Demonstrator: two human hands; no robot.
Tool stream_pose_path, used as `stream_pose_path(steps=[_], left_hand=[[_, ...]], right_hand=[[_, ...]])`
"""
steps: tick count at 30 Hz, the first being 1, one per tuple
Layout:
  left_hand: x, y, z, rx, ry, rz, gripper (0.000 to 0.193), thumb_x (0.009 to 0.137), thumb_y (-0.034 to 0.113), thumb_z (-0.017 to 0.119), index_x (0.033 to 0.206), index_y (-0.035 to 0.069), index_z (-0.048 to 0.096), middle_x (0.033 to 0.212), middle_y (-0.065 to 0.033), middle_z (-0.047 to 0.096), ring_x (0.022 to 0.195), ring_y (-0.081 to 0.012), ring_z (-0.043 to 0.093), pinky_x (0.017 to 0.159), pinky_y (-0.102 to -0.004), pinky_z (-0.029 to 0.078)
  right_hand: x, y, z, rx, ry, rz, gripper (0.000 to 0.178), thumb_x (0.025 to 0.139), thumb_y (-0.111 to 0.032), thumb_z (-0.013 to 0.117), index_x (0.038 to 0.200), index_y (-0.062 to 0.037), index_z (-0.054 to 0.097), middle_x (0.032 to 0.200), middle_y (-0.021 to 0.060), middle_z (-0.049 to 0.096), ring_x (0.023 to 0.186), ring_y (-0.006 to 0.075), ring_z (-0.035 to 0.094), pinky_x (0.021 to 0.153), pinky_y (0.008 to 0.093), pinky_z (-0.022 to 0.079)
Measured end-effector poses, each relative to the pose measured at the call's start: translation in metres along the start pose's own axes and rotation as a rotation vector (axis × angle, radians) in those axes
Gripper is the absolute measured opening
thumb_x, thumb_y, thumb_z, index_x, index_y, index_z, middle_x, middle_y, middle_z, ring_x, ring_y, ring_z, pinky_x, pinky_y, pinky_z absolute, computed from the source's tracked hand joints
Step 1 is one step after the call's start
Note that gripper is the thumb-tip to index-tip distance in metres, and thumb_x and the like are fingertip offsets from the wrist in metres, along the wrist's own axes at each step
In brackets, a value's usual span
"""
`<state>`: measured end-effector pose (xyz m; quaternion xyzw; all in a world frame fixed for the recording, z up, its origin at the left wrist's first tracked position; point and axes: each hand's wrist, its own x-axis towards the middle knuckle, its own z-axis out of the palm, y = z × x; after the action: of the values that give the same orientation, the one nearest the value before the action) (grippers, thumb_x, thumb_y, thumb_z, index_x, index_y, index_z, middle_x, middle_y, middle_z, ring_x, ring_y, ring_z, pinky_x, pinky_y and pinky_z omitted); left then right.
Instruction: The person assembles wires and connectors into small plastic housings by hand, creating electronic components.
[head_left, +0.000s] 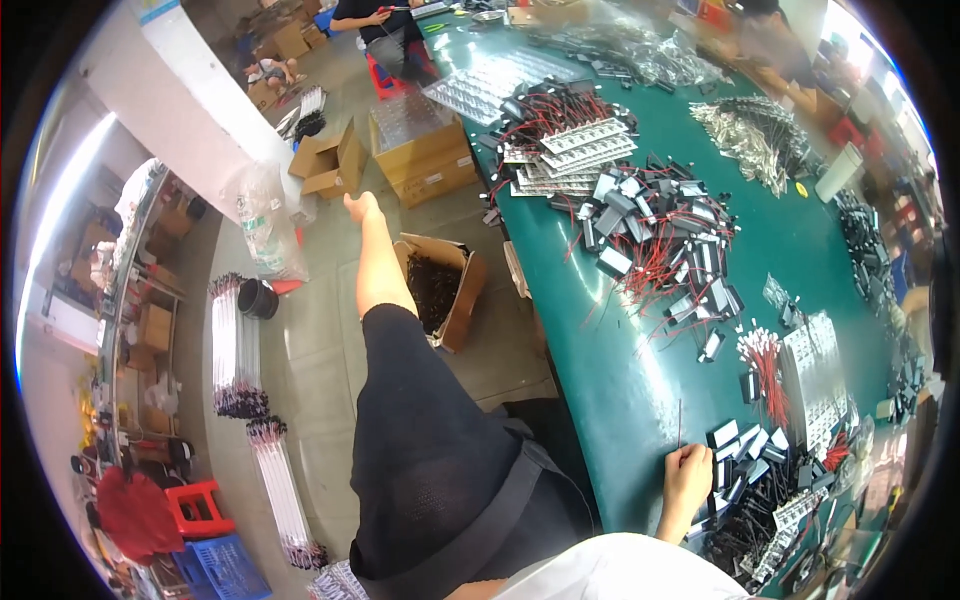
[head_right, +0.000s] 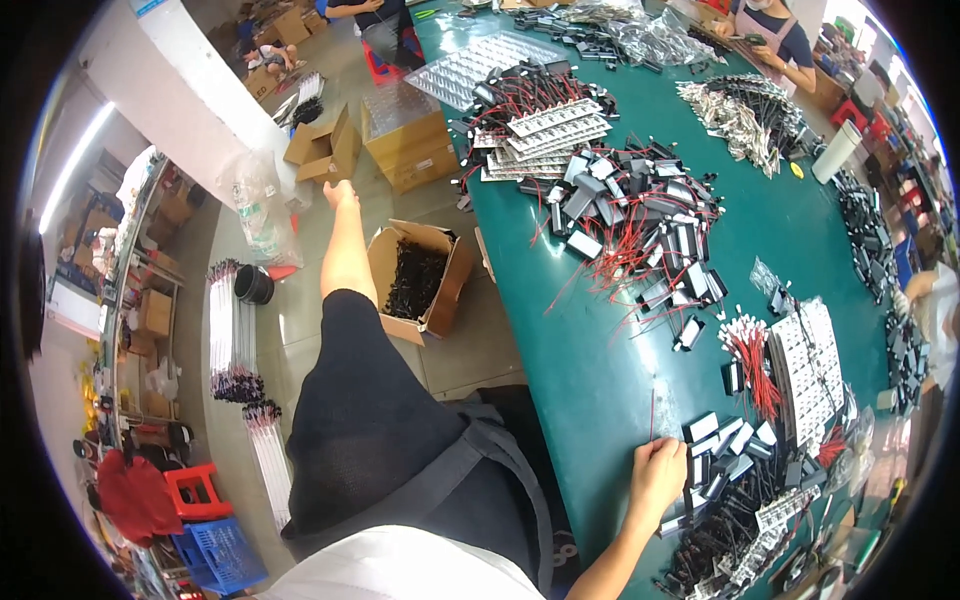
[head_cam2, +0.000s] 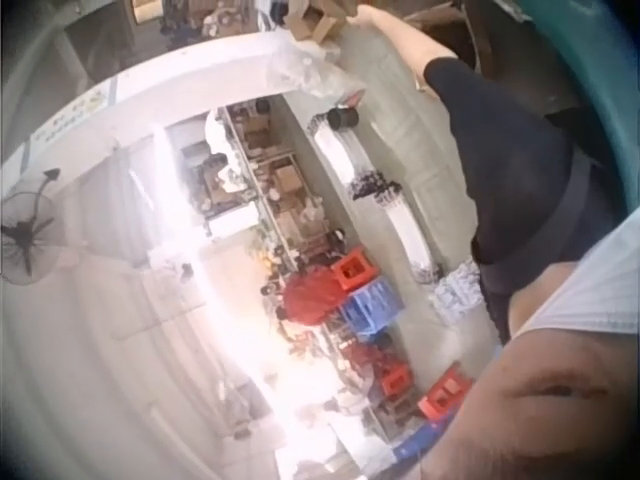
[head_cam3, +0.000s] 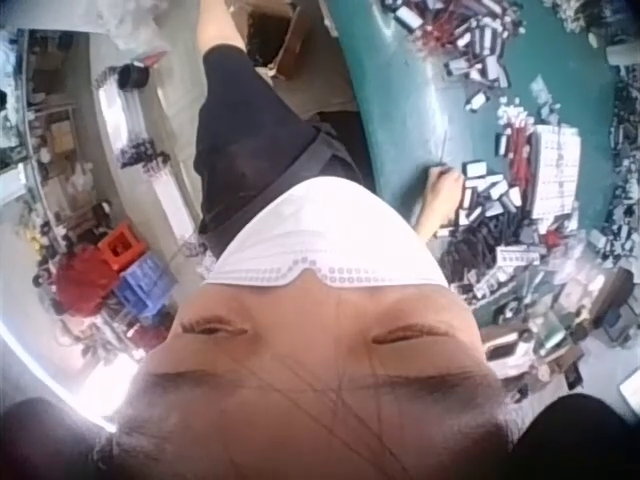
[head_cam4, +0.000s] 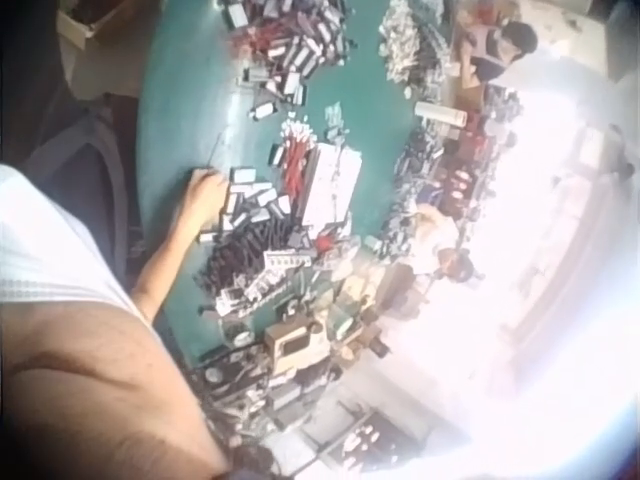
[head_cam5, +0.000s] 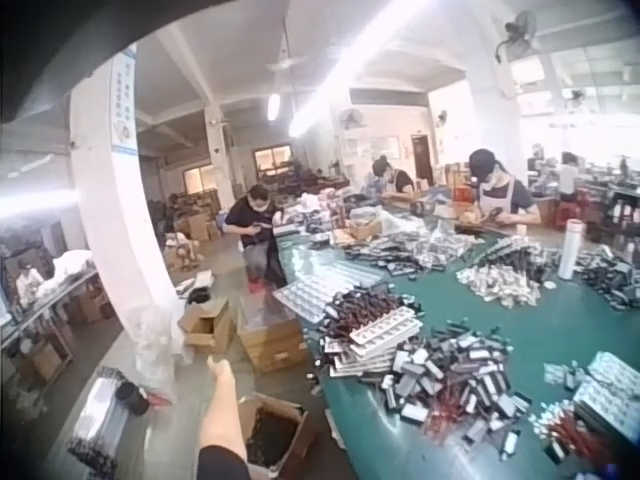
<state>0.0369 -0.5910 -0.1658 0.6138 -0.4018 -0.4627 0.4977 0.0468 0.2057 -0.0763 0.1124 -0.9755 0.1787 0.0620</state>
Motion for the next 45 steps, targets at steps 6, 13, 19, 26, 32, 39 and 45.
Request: stream_pose_path(steps=[6,13,19,26,32,39,45], left_hand=[[-0.024,0.033,-0.013,0.054,-0.024,0.020,0.068,0.078,0.005,0.054,0.144,0.015,0.041,0.140,-0.0196,0.050,0.127,-0.0354,0.051,0.108,-0.0427,0.041],[-0.048,0.049,-0.016,0.340,-0.090,0.180,0.075,0.076,0.012,0.058,0.148,0.016,0.037,0.140,-0.0223,0.049,0.127,-0.0361,0.050,0.107,-0.0438,0.042],[-0.034,0.046,-0.013,0.368,0.074,0.052,0.085,0.074,0.017,0.066,0.151,0.026,0.031,0.145,-0.0294,0.037,0.128,-0.0408,0.048,0.106,-0.0459,0.042],[-0.033,0.046,-0.024,0.495,0.010,-0.014,0.091,0.075,0.018,0.068,0.153,0.029,0.023,0.146,-0.0294,0.029,0.129,-0.0407,0.045,0.106,-0.0479,0.041],[-0.037,0.048,-0.026,0.408,0.051,-0.016,0.087,0.078,0.016,0.065,0.153,0.030,0.023,0.147,-0.0293,0.025,0.128,-0.0421,0.045,0.107,-0.0477,0.040],[-0.035,0.043,-0.031,0.461,0.033,0.019,0.083,0.079,0.017,0.063,0.152,0.030,0.025,0.149,-0.0311,0.023,0.131,-0.0434,0.043,0.109,-0.0475,0.039],[-0.031,0.041,-0.031,0.454,-0.009,0.054,0.083,0.077,0.015,0.061,0.152,0.027,0.026,0.147,-0.0313,0.030,0.131,-0.0429,0.043,0.109,-0.0479,0.038]], right_hand=[[0.000,0.004,-0.018,0.346,-0.054,0.075,0.009,0.080,-0.001,0.061,0.081,0.0003,0.052,0.078,0.0148,0.058,0.067,0.0314,0.058,0.063,0.0396,0.049],[0.002,0.006,-0.028,0.925,-0.026,0.173,0.005,0.090,0.005,0.052,0.092,0.0009,0.049,0.091,0.0090,0.058,0.066,0.0097,0.055,0.056,0.0213,0.049],[0.000,0.027,-0.009,1.043,0.157,0.197,0.024,0.092,0.005,0.049,0.114,-0.0022,0.054,0.094,0.0020,0.054,0.074,0.0045,0.048,0.058,0.0167,0.038],[0.004,0.015,-0.020,0.978,0.175,0.266,0.025,0.096,-0.004,0.049,0.118,-0.0045,0.061,0.093,-0.0019,0.056,0.068,0.0009,0.043,0.052,0.0149,0.031],[0.003,0.012,-0.029,0.956,0.123,0.340,0.017,0.099,-0.010,0.051,0.110,-0.0045,0.062,0.089,-0.0036,0.058,0.066,0.0009,0.040,0.053,0.0163,0.029],[-0.002,0.021,-0.023,0.970,0.128,0.308,0.014,0.100,-0.013,0.052,0.106,-0.0046,0.062,0.097,-0.0017,0.064,0.066,0.0007,0.042,0.053,0.0161,0.030],[-0.002,0.020,-0.023,0.981,0.124,0.353,0.014,0.100,-0.015,0.054,0.106,-0.0057,0.062,0.099,-0.0010,0.065,0.068,0.0011,0.045,0.053,0.0159,0.032]])
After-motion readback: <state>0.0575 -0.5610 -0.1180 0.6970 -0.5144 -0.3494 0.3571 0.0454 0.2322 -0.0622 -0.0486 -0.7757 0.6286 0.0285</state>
